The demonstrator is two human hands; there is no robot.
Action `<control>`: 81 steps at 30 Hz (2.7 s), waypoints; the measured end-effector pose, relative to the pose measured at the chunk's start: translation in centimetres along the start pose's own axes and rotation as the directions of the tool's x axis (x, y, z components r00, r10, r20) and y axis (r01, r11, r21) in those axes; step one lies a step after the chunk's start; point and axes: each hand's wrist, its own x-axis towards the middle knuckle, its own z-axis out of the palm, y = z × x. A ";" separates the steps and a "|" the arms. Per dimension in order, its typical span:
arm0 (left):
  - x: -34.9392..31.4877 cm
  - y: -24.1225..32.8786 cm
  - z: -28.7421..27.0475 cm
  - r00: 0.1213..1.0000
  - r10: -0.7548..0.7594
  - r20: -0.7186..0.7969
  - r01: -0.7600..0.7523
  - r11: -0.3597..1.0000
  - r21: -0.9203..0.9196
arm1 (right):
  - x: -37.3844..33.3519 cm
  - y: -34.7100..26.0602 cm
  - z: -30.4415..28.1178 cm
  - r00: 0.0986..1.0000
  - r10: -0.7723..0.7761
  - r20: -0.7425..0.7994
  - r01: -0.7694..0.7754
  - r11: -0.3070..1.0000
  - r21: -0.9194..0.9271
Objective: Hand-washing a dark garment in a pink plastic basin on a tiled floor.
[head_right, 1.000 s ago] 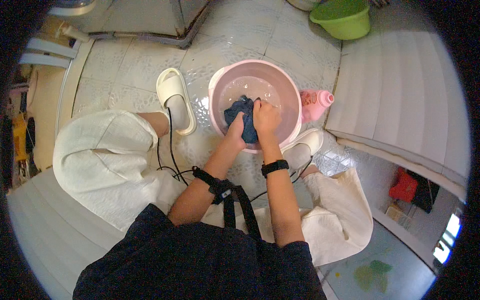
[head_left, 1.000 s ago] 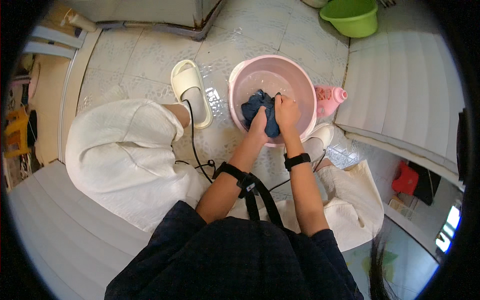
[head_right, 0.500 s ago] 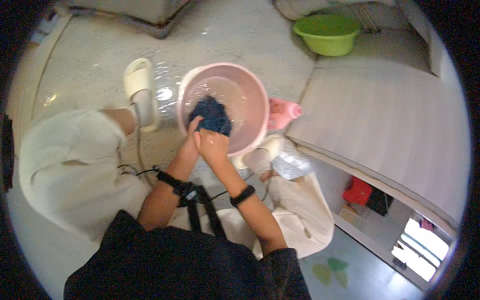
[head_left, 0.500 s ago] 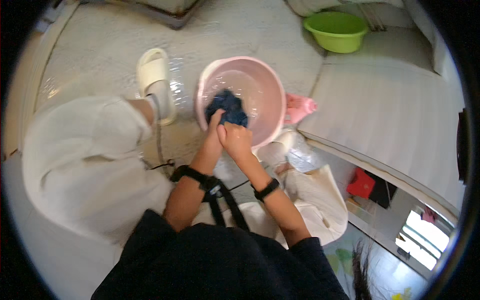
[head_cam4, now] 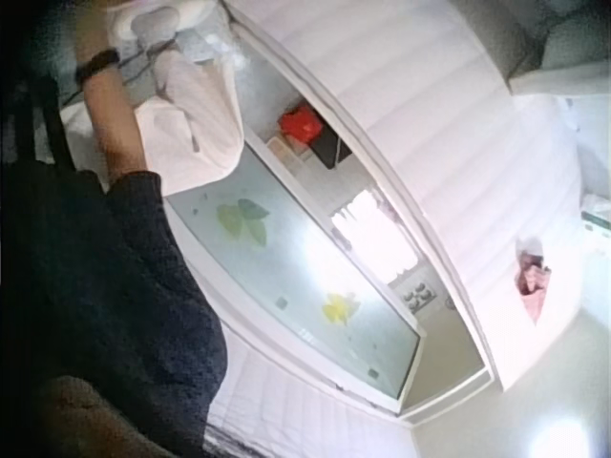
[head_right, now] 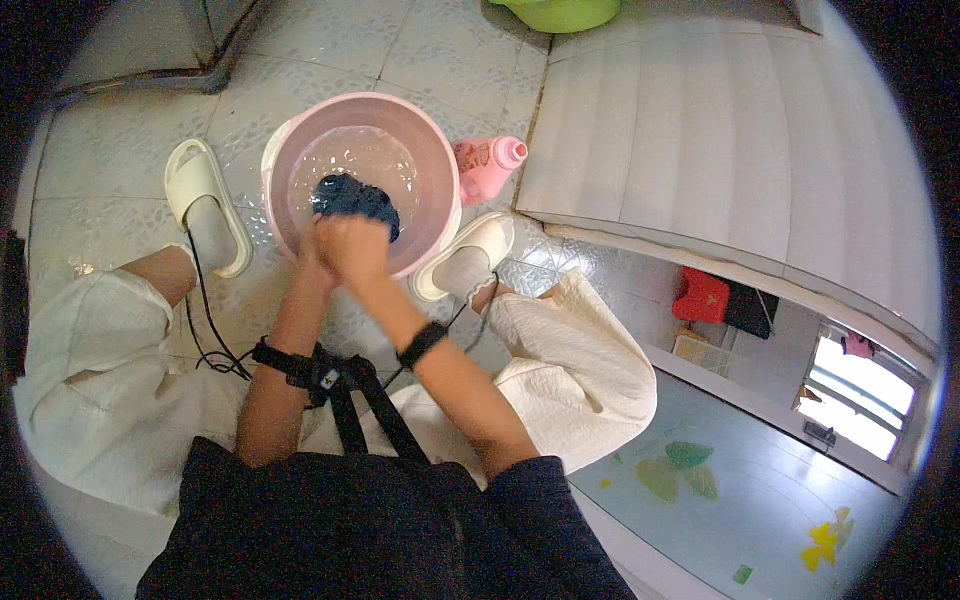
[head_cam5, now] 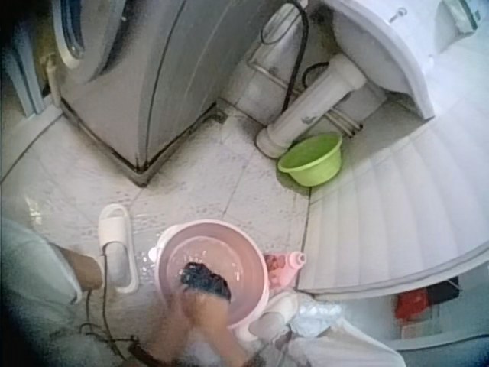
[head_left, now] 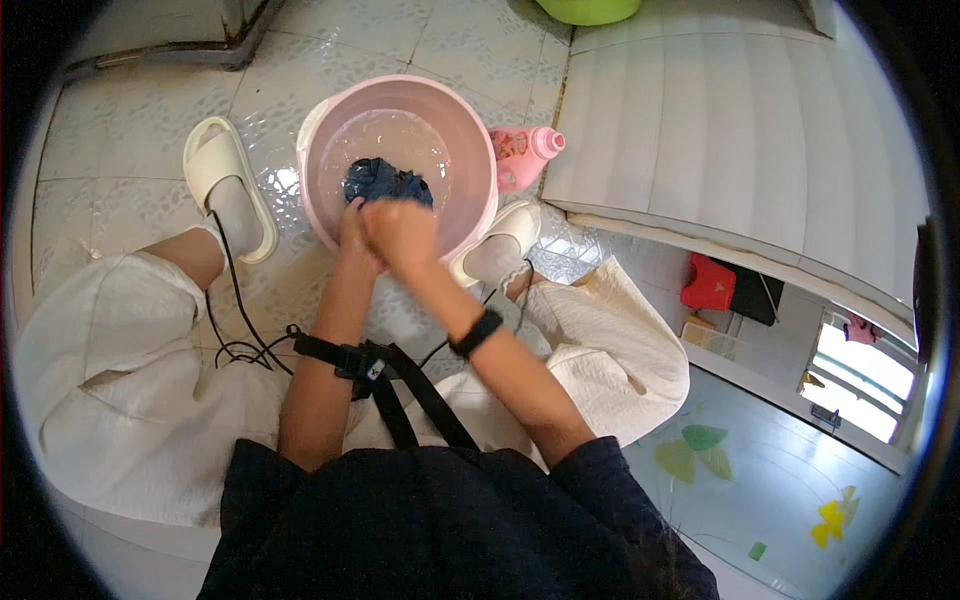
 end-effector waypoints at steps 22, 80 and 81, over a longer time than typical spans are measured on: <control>-2.3 -1.1 7.1 0.988 0.005 -0.155 0.018 0.989 0.145 | -2.0 4.7 0.7 0.953 -0.119 -0.278 0.141 0.988 0.064; -5.2 1.5 12.0 0.953 0.203 0.224 -0.286 0.846 0.451 | -1.1 9.3 -1.6 0.923 0.381 0.044 -0.243 0.490 0.837; -5.5 1.8 12.4 0.940 0.213 0.265 -0.316 0.839 0.444 | -1.2 9.5 -2.4 0.916 0.397 0.056 -0.261 0.483 0.836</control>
